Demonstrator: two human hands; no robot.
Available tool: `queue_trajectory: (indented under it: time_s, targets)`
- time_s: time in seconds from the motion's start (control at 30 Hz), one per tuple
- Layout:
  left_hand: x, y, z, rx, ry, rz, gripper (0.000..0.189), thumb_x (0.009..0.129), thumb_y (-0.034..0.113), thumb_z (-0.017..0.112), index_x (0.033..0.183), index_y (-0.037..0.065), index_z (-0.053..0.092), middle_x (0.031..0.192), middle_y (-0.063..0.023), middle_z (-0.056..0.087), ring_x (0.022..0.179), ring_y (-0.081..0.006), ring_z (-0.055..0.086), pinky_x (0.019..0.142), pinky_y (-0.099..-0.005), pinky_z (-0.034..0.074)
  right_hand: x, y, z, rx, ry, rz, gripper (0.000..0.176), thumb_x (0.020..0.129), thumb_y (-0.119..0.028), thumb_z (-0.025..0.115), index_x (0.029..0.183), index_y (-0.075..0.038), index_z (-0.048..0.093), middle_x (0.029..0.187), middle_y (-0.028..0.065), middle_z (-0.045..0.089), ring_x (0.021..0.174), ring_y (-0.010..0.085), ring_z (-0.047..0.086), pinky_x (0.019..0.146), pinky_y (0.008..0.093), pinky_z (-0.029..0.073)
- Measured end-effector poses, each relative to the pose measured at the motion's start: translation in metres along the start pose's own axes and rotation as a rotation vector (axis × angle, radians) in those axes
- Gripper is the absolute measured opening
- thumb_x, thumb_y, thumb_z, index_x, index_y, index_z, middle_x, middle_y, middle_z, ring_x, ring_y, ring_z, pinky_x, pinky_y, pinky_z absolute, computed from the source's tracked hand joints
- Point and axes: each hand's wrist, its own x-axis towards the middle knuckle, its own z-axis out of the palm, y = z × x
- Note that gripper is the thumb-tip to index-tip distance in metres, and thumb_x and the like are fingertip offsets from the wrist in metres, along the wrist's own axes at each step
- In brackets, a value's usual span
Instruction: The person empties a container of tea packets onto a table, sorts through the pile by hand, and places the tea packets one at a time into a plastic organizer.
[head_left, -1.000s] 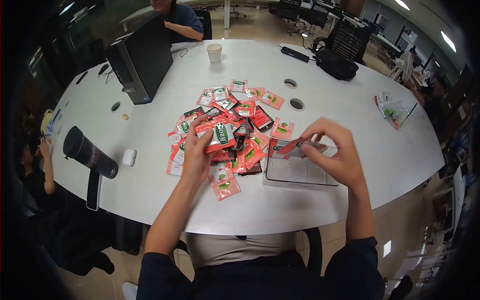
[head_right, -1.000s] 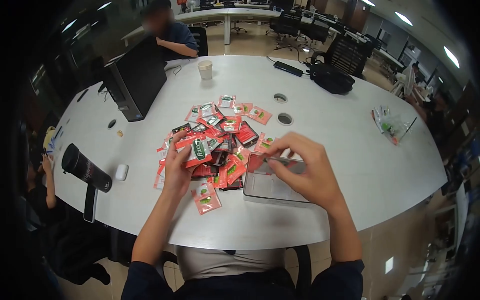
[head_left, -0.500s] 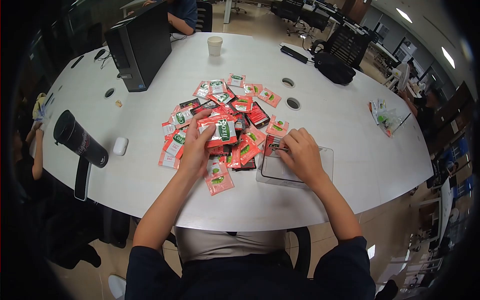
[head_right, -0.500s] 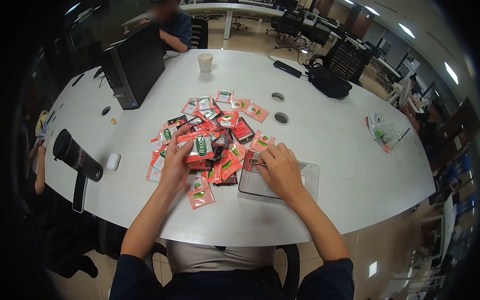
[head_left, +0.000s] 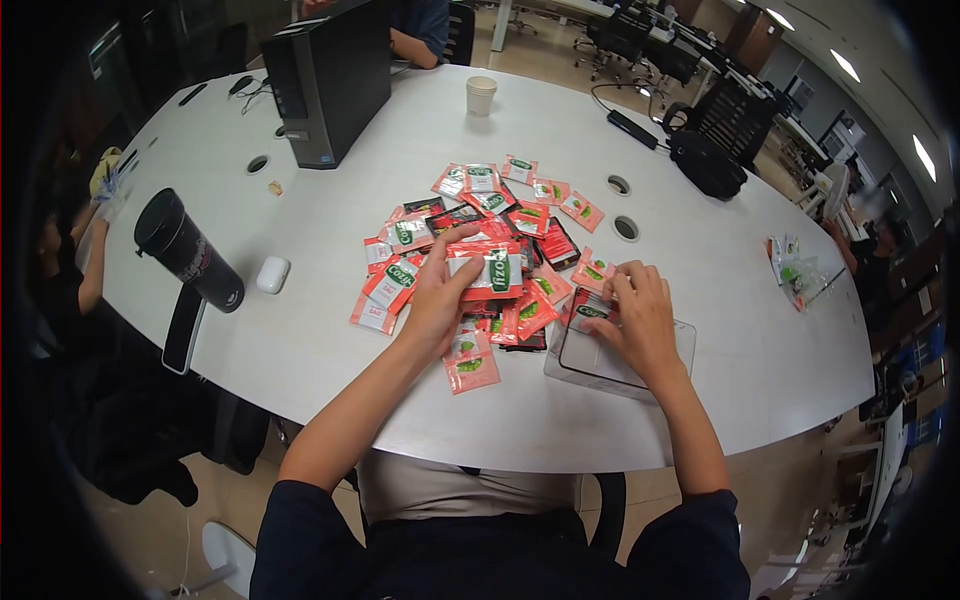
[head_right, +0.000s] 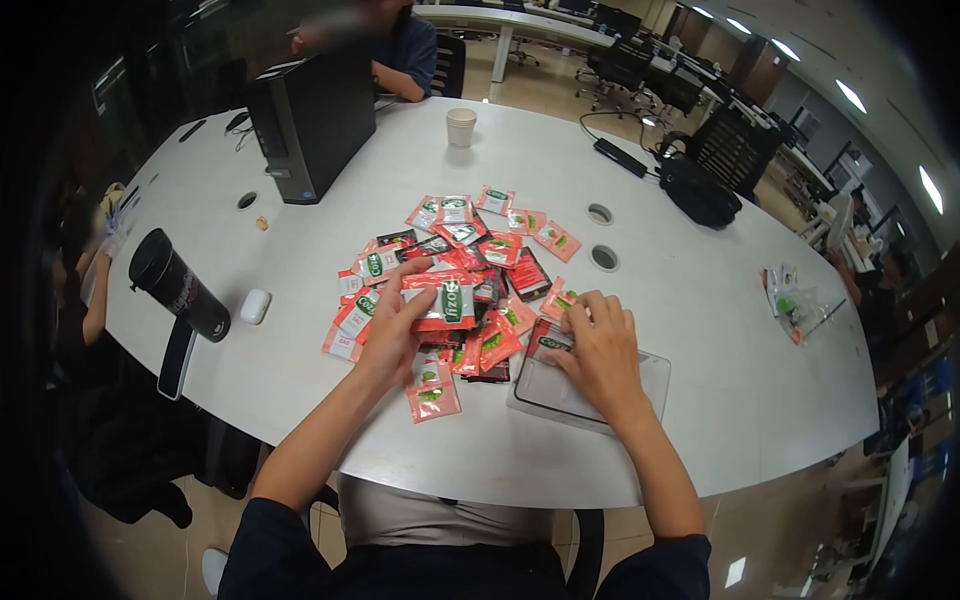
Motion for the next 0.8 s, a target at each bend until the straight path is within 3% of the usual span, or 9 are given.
queue_trajectory:
  time_s: [0.2,0.3,0.4,0.47,0.53,0.57,0.67,0.8]
  targets:
    - [-0.001,0.0,0.001,-0.026,-0.009,0.022,0.045,0.099,0.009,0.057,0.139,0.01,0.038,0.118,-0.0112,0.063,0.101,-0.0162,0.068,0.086,-0.0337,0.059,0.026,-0.021,-0.014,0.135,0.137,-0.027,0.041,0.07,-0.03,0.085,0.093,-0.006,0.06,0.096,0.0068,0.055,0.09,0.0273,0.053,0.079,0.0395,0.042]
    - [-0.004,0.004,0.004,-0.044,-0.079,0.004,0.048,0.097,0.007,0.059,0.139,0.009,0.036,0.118,-0.0145,0.062,0.104,-0.0197,0.067,0.083,-0.0335,0.061,0.045,-0.047,-0.012,0.399,0.111,0.012,0.039,0.075,-0.028,0.083,0.099,-0.004,0.064,0.089,0.0094,0.061,0.086,0.0287,0.055,0.077,0.0399,0.046]
    - [0.002,-0.013,-0.007,0.052,-0.089,0.104,0.052,0.094,0.002,0.063,0.138,0.009,0.036,0.118,-0.0098,0.059,0.101,-0.0145,0.066,0.082,-0.0292,0.06,0.054,-0.062,0.002,0.389,0.021,0.009,0.042,0.074,-0.028,0.083,0.102,-0.003,0.065,0.094,0.0102,0.063,0.09,0.0273,0.057,0.075,0.0379,0.048]
    - [0.0,-0.01,-0.004,0.025,-0.162,0.121,0.049,0.094,0.003,0.063,0.136,0.009,0.038,0.119,-0.0087,0.058,0.101,-0.0124,0.065,0.084,-0.0274,0.059,0.054,-0.062,0.013,0.374,0.082,-0.037,0.043,0.075,-0.028,0.083,0.105,-0.001,0.066,0.095,0.0115,0.066,0.086,0.026,0.061,0.07,0.0361,0.05]
    - [-0.004,-0.002,0.0,0.036,-0.176,0.111,0.047,0.096,0.005,0.063,0.135,0.009,0.038,0.12,-0.0082,0.058,0.103,-0.0118,0.064,0.088,-0.0279,0.058,0.055,-0.064,0.012,0.448,0.023,0.06,0.043,0.075,-0.027,0.083,0.103,0.001,0.067,0.091,0.0126,0.068,0.076,0.025,0.064,0.066,0.0361,0.05]
    - [-0.004,-0.001,0.002,0.009,-0.181,0.081,0.047,0.096,0.007,0.062,0.136,0.01,0.037,0.121,-0.0081,0.058,0.105,-0.0121,0.064,0.089,-0.0286,0.058,0.055,-0.067,0.006,0.523,0.004,0.128,0.04,0.076,-0.024,0.082,0.101,0.003,0.067,0.085,0.0132,0.069,0.066,0.0242,0.062,0.066,0.035,0.049]
    - [-0.002,-0.006,-0.002,-0.021,-0.206,0.044,0.047,0.097,0.009,0.061,0.137,0.01,0.036,0.124,-0.009,0.057,0.11,-0.0135,0.063,0.093,-0.0304,0.058,0.053,-0.054,0.009,0.578,0.126,0.098,0.034,0.077,-0.018,0.08,0.1,0.003,0.066,0.081,0.0118,0.067,0.063,0.022,0.059,0.064,0.0317,0.048]
    - [-0.001,-0.005,-0.003,0.045,-0.133,0.075,0.048,0.097,0.007,0.061,0.137,0.01,0.036,0.12,-0.01,0.06,0.106,-0.0147,0.065,0.09,-0.0304,0.059,0.046,-0.032,-0.015,0.658,0.117,0.133,0.025,0.079,-0.008,0.076,0.1,0.002,0.066,0.083,0.011,0.066,0.066,0.02,0.057,0.065,0.0297,0.047]
